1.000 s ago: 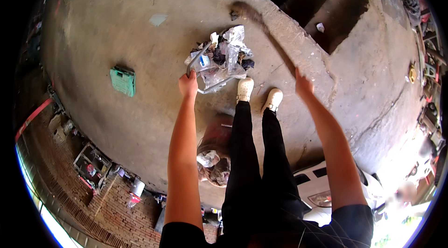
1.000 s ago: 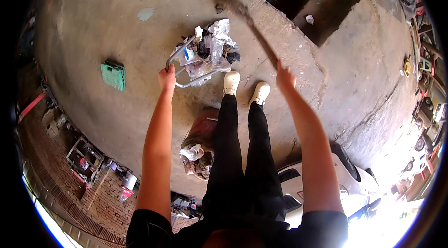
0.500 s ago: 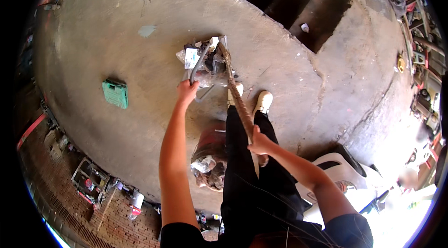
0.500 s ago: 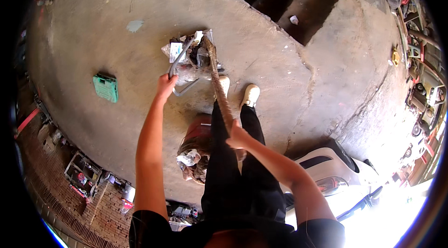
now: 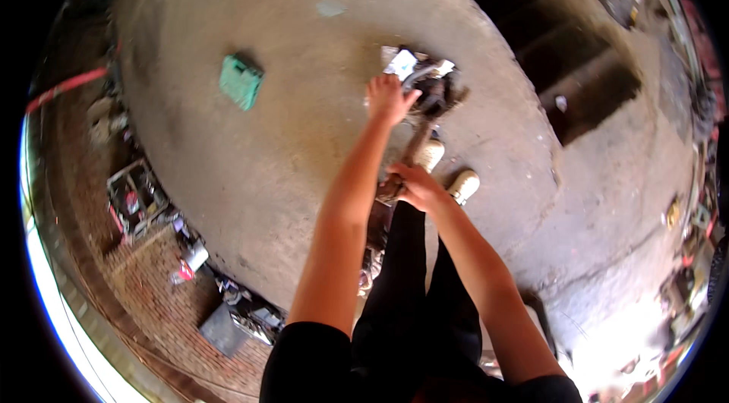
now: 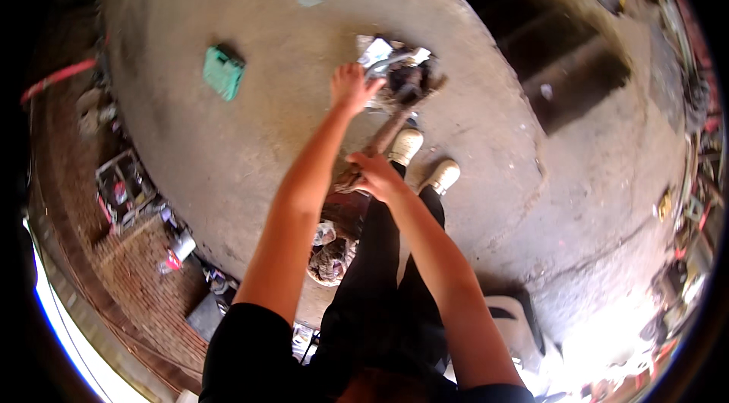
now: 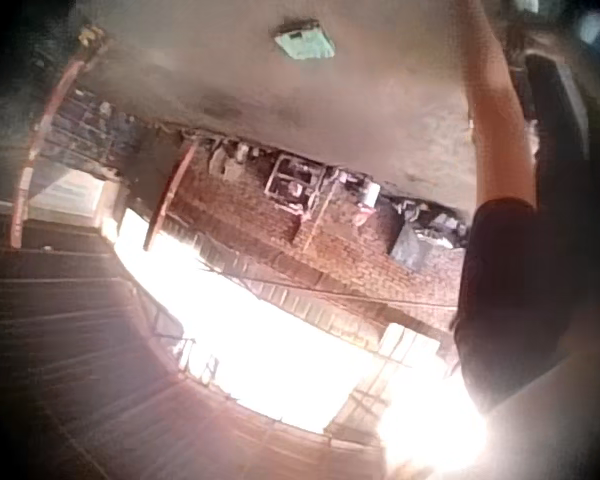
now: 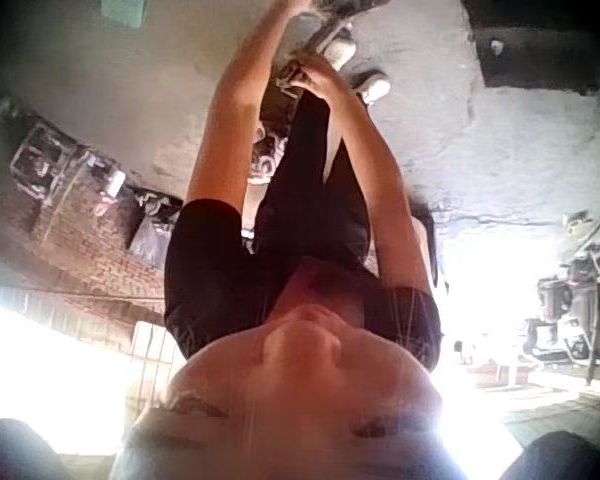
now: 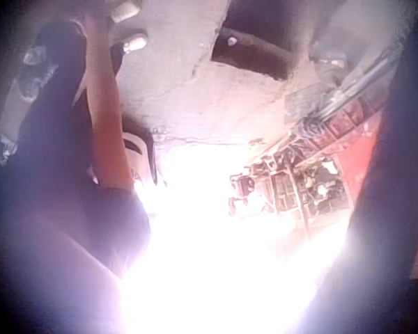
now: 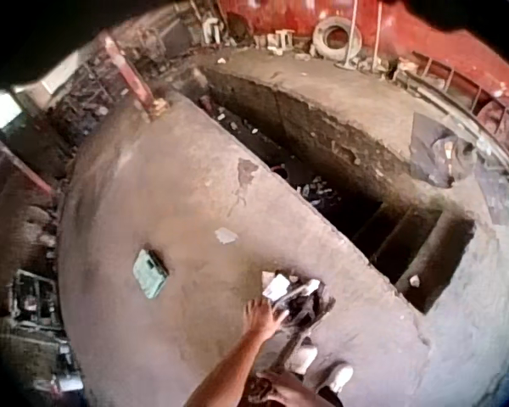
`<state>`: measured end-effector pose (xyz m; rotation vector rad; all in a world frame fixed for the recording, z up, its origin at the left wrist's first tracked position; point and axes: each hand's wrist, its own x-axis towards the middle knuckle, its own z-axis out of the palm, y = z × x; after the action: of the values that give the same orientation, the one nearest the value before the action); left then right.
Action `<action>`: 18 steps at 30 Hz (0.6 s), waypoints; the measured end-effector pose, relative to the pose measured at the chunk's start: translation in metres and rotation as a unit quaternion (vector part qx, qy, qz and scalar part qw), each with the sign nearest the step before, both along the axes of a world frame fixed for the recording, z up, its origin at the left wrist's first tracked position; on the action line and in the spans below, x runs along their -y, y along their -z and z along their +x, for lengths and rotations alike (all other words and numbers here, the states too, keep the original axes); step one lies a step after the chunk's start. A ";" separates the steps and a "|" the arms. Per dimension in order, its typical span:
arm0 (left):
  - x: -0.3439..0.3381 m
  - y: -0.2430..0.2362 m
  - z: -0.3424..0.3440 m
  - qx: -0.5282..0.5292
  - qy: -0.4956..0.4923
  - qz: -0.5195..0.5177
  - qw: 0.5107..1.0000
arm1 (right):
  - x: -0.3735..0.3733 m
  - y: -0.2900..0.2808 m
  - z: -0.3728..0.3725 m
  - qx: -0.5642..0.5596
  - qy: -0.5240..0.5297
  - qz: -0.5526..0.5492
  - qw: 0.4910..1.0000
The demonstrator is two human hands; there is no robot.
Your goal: The person sweeps debris on a concrete floor into a dustpan using a broom, then walks to a toolbox, opens it, and handles a small metal object. The person also picks up a green toolbox and places it on the floor.
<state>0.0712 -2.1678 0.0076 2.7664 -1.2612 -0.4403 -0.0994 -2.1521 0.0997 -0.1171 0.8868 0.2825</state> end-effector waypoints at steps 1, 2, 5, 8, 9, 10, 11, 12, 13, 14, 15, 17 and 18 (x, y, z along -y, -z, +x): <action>0.000 -0.013 -0.007 -0.032 -0.043 -0.023 0.998 | 0.008 -0.010 0.000 -0.011 0.022 0.014 1.000; -0.005 -0.019 -0.015 -0.037 -0.078 -0.099 0.991 | 0.009 -0.015 -0.006 -0.033 0.016 0.007 0.999; -0.043 -0.038 -0.030 -0.024 -0.162 -0.242 0.956 | 0.005 -0.035 -0.029 -0.071 -0.010 -0.015 0.997; -0.120 -0.038 -0.058 -0.039 -0.191 -0.213 0.957 | -0.001 -0.056 -0.066 -0.089 -0.041 -0.070 0.993; -0.146 -0.037 -0.072 -0.042 -0.194 -0.194 0.961 | 0.002 -0.058 -0.081 -0.093 -0.048 -0.061 0.993; -0.173 -0.035 -0.089 -0.048 -0.195 -0.175 0.964 | 0.006 -0.067 -0.094 -0.114 -0.056 -0.078 0.989; -0.208 -0.028 -0.108 -0.089 -0.209 -0.135 0.964 | 0.009 -0.077 -0.106 -0.131 -0.068 -0.093 0.985; -0.235 -0.025 -0.126 -0.130 -0.219 -0.098 0.962 | 0.015 -0.086 -0.119 -0.137 -0.076 -0.096 0.983; -0.250 -0.033 -0.142 -0.197 -0.240 -0.119 0.943 | 0.025 -0.093 -0.136 -0.145 -0.080 -0.099 0.981; -0.266 -0.041 -0.159 -0.199 -0.249 -0.101 0.942 | 0.034 -0.103 -0.151 -0.151 -0.088 -0.099 0.980; -0.289 -0.045 -0.175 -0.228 -0.262 -0.083 0.934 | 0.042 -0.112 -0.166 -0.146 -0.078 -0.101 0.981; -0.310 -0.063 -0.203 -0.267 -0.286 -0.055 0.919 | 0.058 -0.118 -0.206 -0.129 -0.006 -0.074 0.989; -0.315 -0.077 -0.211 -0.273 -0.300 -0.045 0.913 | 0.062 -0.122 -0.222 -0.113 0.085 -0.009 0.990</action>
<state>-0.1393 -1.8523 0.0849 2.4903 -0.2812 -0.9567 -0.3212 -2.2141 0.2213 -0.0263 1.1187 0.1299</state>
